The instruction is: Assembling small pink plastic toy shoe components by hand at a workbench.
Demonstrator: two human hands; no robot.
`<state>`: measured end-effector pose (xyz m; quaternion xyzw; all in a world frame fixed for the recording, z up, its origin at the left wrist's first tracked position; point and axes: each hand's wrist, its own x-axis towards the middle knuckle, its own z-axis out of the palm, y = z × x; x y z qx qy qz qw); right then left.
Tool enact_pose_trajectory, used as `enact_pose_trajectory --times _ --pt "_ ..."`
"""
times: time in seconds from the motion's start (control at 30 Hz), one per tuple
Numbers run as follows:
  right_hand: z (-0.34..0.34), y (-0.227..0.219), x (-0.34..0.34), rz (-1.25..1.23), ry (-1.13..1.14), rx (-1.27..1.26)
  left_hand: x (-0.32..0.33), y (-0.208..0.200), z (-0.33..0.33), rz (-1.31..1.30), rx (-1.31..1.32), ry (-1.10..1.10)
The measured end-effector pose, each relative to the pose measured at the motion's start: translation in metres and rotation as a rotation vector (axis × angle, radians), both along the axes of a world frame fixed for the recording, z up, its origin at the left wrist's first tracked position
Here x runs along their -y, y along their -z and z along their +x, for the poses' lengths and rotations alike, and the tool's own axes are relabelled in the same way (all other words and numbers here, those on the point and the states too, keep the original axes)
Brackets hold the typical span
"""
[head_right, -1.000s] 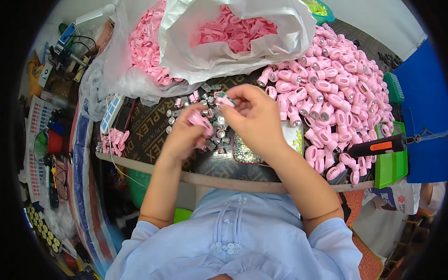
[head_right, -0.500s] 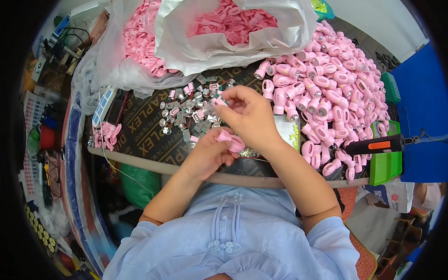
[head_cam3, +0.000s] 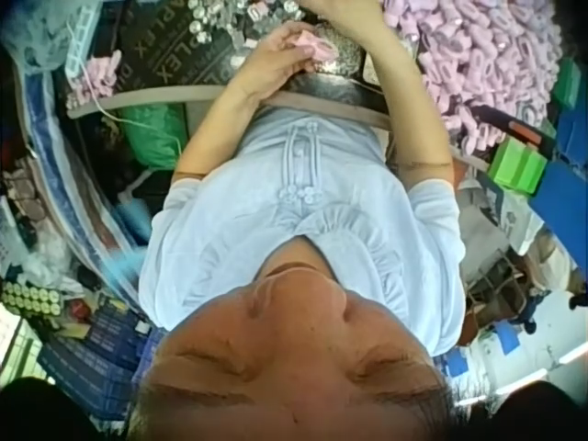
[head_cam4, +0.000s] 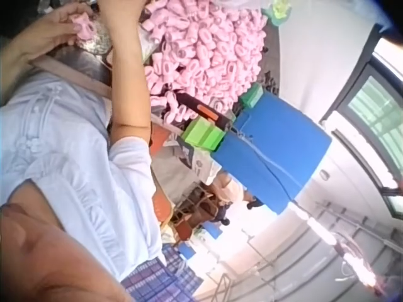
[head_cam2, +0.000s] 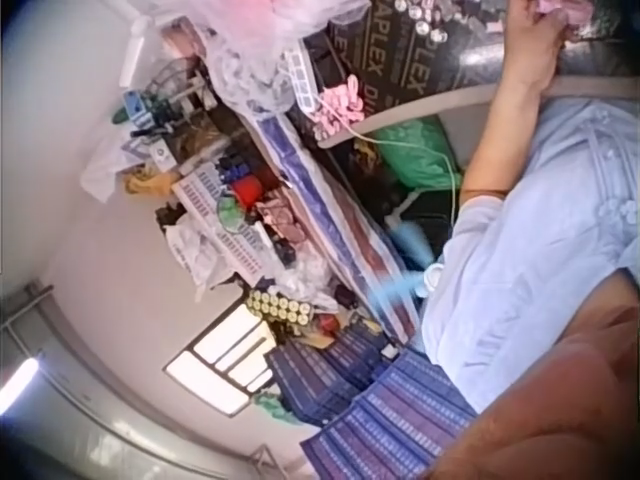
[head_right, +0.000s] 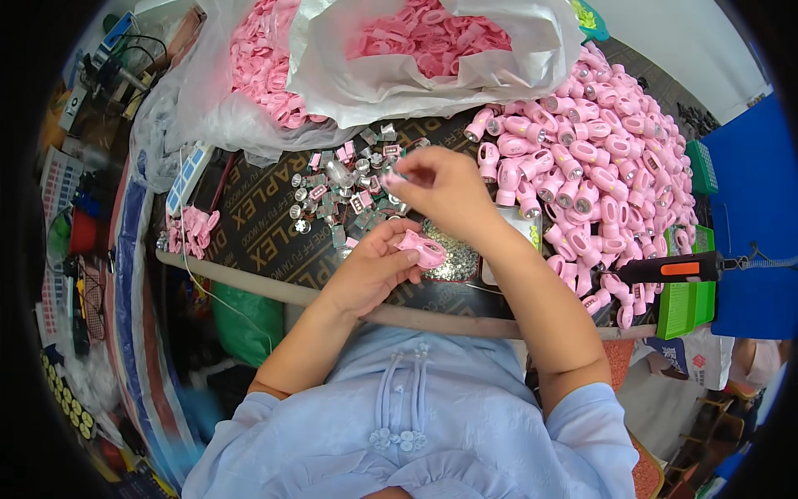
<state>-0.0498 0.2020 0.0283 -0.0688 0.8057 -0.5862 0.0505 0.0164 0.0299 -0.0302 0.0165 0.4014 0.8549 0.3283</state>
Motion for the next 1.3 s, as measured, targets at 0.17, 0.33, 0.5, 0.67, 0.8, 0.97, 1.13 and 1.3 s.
enact_pose_trajectory --times 0.17,0.33,0.5,0.67,0.8,0.97,1.13,1.3 --pt "0.006 -0.003 0.003 0.044 0.031 -0.096 -0.002 -0.006 -0.001 -0.06 0.029 -0.049" --pt "0.018 -0.014 -0.009 -0.111 -0.093 0.171 0.004 -0.005 -0.007 -0.033 -0.015 -0.17" --pt "0.035 -0.02 -0.021 0.097 -0.157 0.083 0.016 -0.006 -0.015 0.07 0.007 -0.127" --pt "0.039 -0.029 -0.025 0.209 -0.191 0.036 0.016 -0.01 -0.013 0.069 0.016 -0.122" --pt "0.039 -0.029 -0.025 0.21 -0.173 0.054 0.016 -0.012 -0.012 0.007 -0.018 -0.133" --pt "0.04 -0.029 -0.024 0.229 -0.199 0.067 0.014 -0.013 -0.01 -0.035 -0.058 -0.159" --pt "0.041 -0.031 -0.023 0.331 -0.252 -0.066 0.011 -0.014 -0.006 -0.047 -0.045 -0.193" --pt "0.05 -0.024 -0.017 0.36 -0.246 -0.469 0.012 -0.017 -0.009 0.004 -0.027 -0.271"
